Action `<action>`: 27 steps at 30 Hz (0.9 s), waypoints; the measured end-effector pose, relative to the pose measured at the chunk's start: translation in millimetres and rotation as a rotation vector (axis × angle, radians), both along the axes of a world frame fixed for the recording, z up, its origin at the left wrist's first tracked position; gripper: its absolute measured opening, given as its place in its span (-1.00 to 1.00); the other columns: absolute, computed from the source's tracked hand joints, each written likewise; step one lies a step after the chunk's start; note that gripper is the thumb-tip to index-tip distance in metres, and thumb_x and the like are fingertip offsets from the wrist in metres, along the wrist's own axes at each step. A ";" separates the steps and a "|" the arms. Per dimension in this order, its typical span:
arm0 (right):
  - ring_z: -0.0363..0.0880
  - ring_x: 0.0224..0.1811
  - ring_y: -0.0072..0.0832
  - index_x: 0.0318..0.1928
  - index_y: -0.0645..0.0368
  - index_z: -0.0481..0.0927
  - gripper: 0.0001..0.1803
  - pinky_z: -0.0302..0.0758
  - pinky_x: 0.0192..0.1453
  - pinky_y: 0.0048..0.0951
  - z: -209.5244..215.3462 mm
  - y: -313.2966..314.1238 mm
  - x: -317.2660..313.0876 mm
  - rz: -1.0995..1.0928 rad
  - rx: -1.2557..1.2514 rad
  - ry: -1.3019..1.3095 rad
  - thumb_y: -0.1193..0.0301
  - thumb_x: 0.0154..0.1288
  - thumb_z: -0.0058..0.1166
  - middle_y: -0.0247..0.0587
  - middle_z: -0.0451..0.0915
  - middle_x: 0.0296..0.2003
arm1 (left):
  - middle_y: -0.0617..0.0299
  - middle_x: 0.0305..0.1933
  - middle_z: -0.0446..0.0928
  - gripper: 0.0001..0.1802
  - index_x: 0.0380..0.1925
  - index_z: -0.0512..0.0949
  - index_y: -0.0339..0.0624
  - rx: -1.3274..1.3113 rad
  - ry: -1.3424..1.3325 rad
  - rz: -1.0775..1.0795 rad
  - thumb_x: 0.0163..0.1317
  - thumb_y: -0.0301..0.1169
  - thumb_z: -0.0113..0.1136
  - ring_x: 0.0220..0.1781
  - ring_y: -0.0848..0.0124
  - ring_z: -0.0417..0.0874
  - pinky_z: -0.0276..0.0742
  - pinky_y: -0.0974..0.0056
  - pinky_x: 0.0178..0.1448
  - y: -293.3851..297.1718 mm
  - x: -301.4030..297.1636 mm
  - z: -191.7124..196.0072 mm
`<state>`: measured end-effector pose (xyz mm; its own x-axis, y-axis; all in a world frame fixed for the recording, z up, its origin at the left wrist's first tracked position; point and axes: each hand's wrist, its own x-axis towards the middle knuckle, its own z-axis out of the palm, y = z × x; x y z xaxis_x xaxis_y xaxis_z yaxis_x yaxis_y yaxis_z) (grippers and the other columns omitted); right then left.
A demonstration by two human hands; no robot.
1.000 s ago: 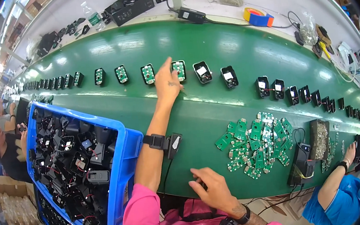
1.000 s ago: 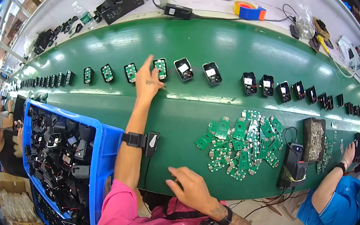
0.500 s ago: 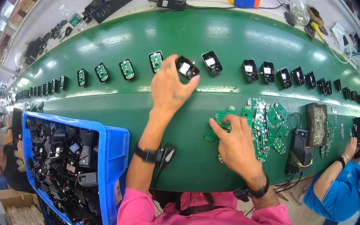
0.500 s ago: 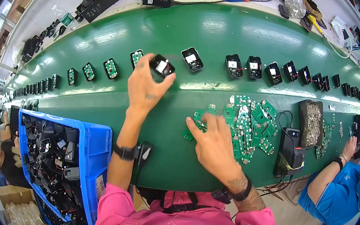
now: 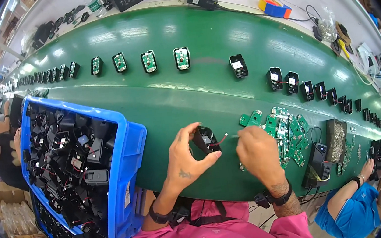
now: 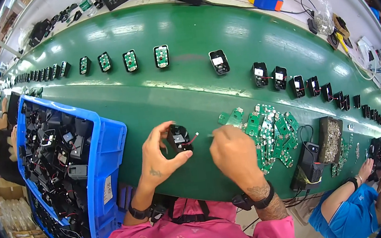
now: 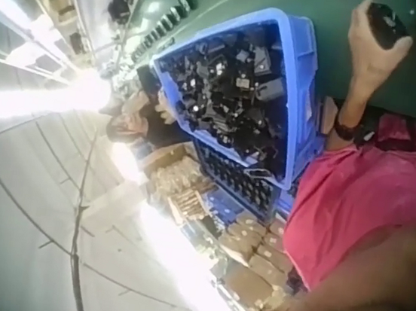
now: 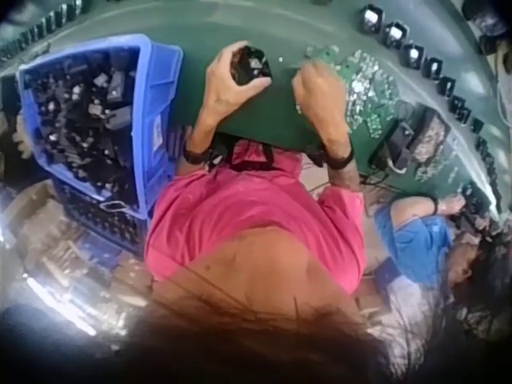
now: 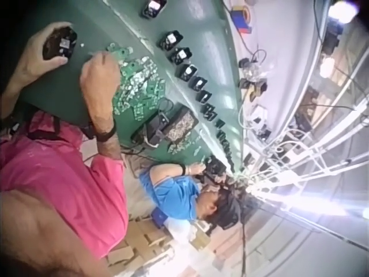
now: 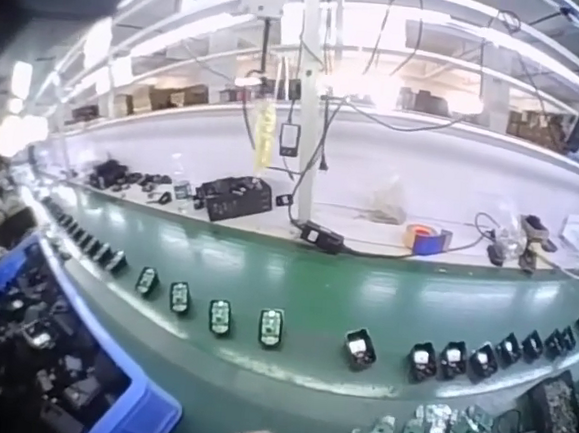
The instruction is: Assembling small printed circuit boards into plastic casings on a factory production line.
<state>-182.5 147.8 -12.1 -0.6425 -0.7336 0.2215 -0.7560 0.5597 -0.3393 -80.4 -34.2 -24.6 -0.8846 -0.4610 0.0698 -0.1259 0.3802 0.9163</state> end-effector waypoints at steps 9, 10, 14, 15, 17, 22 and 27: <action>0.59 -0.45 -0.55 -0.21 0.23 0.54 -0.87 0.47 -0.44 -0.51 -13.1 28.1 8.3 -0.510 -1.135 -1.080 0.43 0.48 0.00 -0.28 0.57 -0.46 | 0.04 0.05 0.53 -0.10 0.19 0.46 -0.25 -0.081 0.142 0.041 -0.24 -0.23 0.60 0.02 0.21 0.59 0.51 0.24 -0.08 16.0 16.9 19.5; 0.52 -0.51 -0.59 -0.26 0.19 0.52 -0.85 0.40 -0.49 -0.54 -17.9 23.5 14.3 -0.538 -1.328 -1.244 0.41 0.49 -0.01 -0.32 0.54 -0.50 | 0.04 0.05 0.53 -0.10 0.19 0.46 -0.25 -0.075 0.142 0.036 -0.24 -0.23 0.60 0.02 0.21 0.59 0.51 0.24 -0.08 17.1 16.7 18.6; 0.17 -0.65 -0.61 -0.31 0.03 0.38 -0.78 0.23 -0.45 -0.50 -29.1 18.2 25.8 -0.345 -1.356 -1.853 0.25 0.52 -0.16 -0.44 0.34 -0.55 | -0.02 0.09 0.50 -0.09 0.19 0.45 -0.25 -0.319 0.243 -0.001 -0.26 -0.28 0.62 0.05 0.09 0.59 0.54 0.13 0.08 23.2 16.3 14.2; 0.17 -0.65 -0.61 -0.31 0.03 0.38 -0.78 0.23 -0.45 -0.50 -30.6 18.1 28.7 -0.349 -1.358 -1.851 0.25 0.52 -0.16 -0.44 0.34 -0.55 | -0.03 0.10 0.49 -0.09 0.19 0.45 -0.24 -0.328 0.236 -0.017 -0.26 -0.30 0.63 0.06 0.06 0.58 0.54 0.10 0.13 25.2 16.3 13.3; 0.14 -0.66 -0.62 -0.32 0.05 0.43 -0.69 0.20 -0.43 -0.52 -31.7 13.4 35.7 -0.339 -1.360 -2.158 0.18 0.54 -0.25 -0.42 0.31 -0.54 | -0.03 0.11 0.48 -0.09 0.20 0.45 -0.24 -0.333 0.238 -0.026 -0.26 -0.30 0.63 0.06 0.06 0.58 0.54 0.10 0.12 29.6 14.9 12.7; 0.15 -0.66 -0.64 -0.31 0.02 0.40 -0.72 0.21 -0.42 -0.50 -32.7 7.6 44.3 -0.389 -1.264 -2.178 0.21 0.53 -0.30 -0.46 0.31 -0.53 | -0.03 0.10 0.48 -0.10 0.20 0.45 -0.23 -0.343 0.232 -0.027 -0.26 -0.32 0.63 0.07 0.05 0.57 0.54 0.09 0.11 32.1 12.9 9.5; 0.15 -0.66 -0.63 -0.32 0.03 0.39 -0.71 0.21 -0.43 -0.51 -26.0 2.9 48.9 -0.305 -1.300 -2.188 0.22 0.55 -0.32 -0.44 0.32 -0.56 | -0.04 0.07 0.48 -0.10 0.20 0.45 -0.24 -0.340 0.207 0.054 -0.26 -0.34 0.62 0.06 0.04 0.58 0.54 0.08 0.10 28.9 12.3 5.5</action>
